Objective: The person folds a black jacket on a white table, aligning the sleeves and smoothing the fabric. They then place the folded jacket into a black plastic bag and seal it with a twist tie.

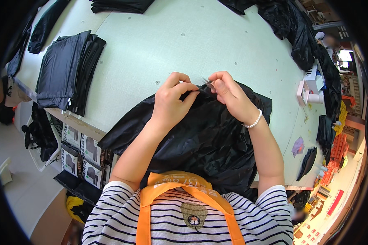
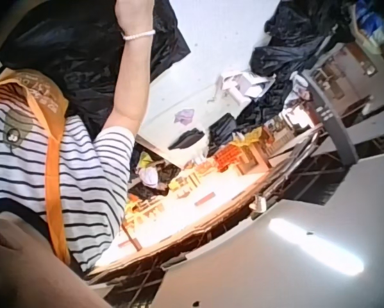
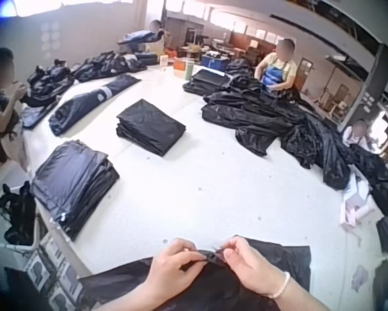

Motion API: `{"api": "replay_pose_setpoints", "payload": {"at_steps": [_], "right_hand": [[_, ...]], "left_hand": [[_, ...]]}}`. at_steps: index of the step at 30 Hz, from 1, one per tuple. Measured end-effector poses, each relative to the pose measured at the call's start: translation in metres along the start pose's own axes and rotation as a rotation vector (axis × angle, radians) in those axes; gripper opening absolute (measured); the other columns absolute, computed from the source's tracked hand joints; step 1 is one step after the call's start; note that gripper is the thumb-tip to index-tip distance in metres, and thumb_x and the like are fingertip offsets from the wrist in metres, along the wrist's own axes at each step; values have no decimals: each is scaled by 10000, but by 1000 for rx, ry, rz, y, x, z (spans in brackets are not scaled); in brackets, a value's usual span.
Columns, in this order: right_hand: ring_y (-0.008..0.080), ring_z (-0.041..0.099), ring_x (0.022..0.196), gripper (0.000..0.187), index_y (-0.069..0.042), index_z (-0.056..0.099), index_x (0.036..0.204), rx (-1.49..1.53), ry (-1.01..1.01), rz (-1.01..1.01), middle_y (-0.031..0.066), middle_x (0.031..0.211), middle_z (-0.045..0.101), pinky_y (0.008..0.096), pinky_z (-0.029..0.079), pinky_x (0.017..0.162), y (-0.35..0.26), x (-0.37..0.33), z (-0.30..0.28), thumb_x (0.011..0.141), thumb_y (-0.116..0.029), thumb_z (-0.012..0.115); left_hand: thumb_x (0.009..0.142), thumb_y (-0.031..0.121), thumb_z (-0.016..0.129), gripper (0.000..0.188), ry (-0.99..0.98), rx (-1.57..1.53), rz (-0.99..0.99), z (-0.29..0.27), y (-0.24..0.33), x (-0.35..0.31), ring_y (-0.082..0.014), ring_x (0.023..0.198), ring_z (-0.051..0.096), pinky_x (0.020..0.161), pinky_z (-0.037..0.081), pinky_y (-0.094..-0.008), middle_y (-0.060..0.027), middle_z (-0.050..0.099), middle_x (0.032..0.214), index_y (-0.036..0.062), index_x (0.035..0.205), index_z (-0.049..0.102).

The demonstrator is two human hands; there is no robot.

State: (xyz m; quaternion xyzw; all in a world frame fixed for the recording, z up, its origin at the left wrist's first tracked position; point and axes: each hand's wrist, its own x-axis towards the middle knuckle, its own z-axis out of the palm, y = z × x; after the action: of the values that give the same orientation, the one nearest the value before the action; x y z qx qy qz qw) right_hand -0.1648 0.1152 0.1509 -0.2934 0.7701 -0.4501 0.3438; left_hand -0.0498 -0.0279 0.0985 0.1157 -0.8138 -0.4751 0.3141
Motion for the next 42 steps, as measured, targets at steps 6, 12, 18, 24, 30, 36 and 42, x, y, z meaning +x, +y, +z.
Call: {"api": "replay_pose_setpoints", "payload": {"at_steps": [6,12,18,24,30,36,42], "right_hand": [[145,544,747,225,3,533,980,-213,-97,5,75,825,596,278,460,713,-10,-9,-11,949,-218,553],[136,519,693,205,1,554,934,-299,-185,-35,71,773,595,267,442,667,-24,1,-14,935,-203,564],[69,456,687,175,-14,558,928,-313,-206,-36,-3,751,544,229,407,638,-28,5,-12,945,-189,556],[122,498,646,191,5,573,892,-252,-159,-40,72,723,590,264,436,626,-25,4,-7,909,-184,594],[75,480,657,166,-1,590,895,-133,-8,-43,15,724,582,237,426,608,-10,2,-1,900,-164,618],[48,477,664,177,4,626,893,-52,-69,-22,-24,719,568,202,419,614,-15,7,2,840,-153,688],[22,449,661,140,-3,622,910,-54,-112,88,-55,728,533,189,385,590,-12,12,5,885,-139,641]], "left_hand": [[656,-16,763,175,35,12,56,1,-1,0,-179,704,598,592,476,-285,-48,584,850,47,770,646],[640,-42,762,224,81,23,115,2,0,-2,-188,693,577,582,465,-287,-56,565,851,42,747,584],[620,-59,764,252,122,5,130,-1,2,-2,-188,677,557,571,453,-284,-57,558,827,42,722,558],[608,-63,771,264,148,-3,157,0,0,-5,-185,675,560,565,453,-285,-56,556,810,44,721,557],[612,-65,771,252,164,-14,170,-1,3,-5,-182,665,558,552,449,-280,-57,555,796,42,714,568],[610,-71,765,232,170,49,264,0,-1,-8,-189,657,557,544,445,-281,-61,558,787,38,707,586],[597,-61,774,235,161,139,428,2,-1,-13,-203,653,557,533,441,-291,-62,569,780,41,705,592]]}}
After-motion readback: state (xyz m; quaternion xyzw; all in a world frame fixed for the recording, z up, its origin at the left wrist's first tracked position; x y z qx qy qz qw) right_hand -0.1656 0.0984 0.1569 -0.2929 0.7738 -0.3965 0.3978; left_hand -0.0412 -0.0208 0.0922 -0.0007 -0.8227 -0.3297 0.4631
